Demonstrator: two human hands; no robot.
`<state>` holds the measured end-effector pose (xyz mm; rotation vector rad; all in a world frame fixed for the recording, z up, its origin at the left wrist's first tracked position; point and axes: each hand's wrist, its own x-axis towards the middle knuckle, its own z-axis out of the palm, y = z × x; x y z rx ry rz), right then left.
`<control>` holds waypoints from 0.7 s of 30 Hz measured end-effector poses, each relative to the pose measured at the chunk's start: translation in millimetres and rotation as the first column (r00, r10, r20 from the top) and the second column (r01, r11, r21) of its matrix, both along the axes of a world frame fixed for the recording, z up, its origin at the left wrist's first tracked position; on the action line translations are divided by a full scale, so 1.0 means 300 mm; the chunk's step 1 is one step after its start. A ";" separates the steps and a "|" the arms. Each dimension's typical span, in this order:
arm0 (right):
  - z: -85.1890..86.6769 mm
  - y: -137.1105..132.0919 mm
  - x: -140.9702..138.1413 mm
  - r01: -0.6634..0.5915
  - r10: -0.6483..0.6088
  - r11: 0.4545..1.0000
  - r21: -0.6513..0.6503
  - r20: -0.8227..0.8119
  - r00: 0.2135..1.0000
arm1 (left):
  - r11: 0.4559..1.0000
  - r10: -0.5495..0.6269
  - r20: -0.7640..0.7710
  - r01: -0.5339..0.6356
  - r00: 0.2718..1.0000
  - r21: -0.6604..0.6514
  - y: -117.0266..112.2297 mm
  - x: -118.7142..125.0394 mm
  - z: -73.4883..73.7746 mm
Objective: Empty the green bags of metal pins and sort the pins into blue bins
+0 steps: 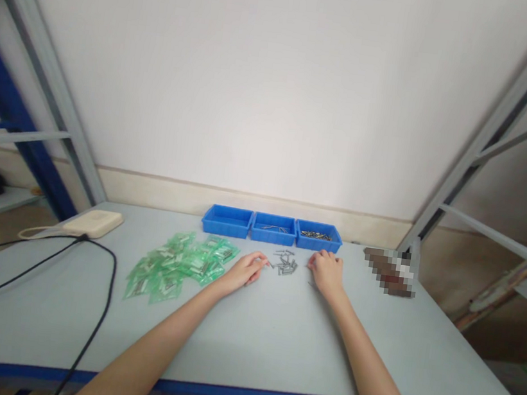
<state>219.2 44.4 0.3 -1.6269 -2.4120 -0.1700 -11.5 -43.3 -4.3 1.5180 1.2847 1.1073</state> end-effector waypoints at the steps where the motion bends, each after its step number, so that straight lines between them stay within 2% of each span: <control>1: -0.006 0.004 0.008 -0.002 0.002 1.000 -0.013 -0.025 1.000 | 1.000 -0.004 -0.002 0.004 1.000 -0.008 0.001 0.001 0.000; 6: -0.013 0.036 0.053 -0.037 0.021 0.992 -0.120 -0.129 0.991 | 0.999 -0.026 -0.036 0.024 0.999 -0.034 0.010 0.001 -0.008; 9: 0.018 0.038 0.041 -0.153 0.103 0.972 -0.178 -0.260 0.960 | 1.000 -0.021 -0.045 0.020 0.999 -0.021 0.010 0.002 -0.017; 11: 0.049 0.017 0.007 -0.289 0.178 0.932 -0.219 -0.418 0.891 | 1.000 -0.018 -0.059 0.018 0.998 0.010 0.005 0.007 -0.020; 13: 0.079 -0.019 -0.038 -0.452 0.267 0.862 -0.228 -0.554 0.788 | 0.999 -0.023 -0.076 0.026 0.997 0.043 -0.002 0.016 -0.014; 15: 0.098 -0.059 -0.080 -0.552 0.338 0.807 -0.208 -0.604 0.722 | 0.997 -0.048 -0.082 0.053 0.995 0.054 -0.010 0.026 -0.002; 21: 0.083 -0.116 -0.110 -0.539 0.386 0.832 -0.131 -0.561 0.732 | 0.992 -0.121 -0.025 0.121 0.992 0.018 -0.034 0.052 0.045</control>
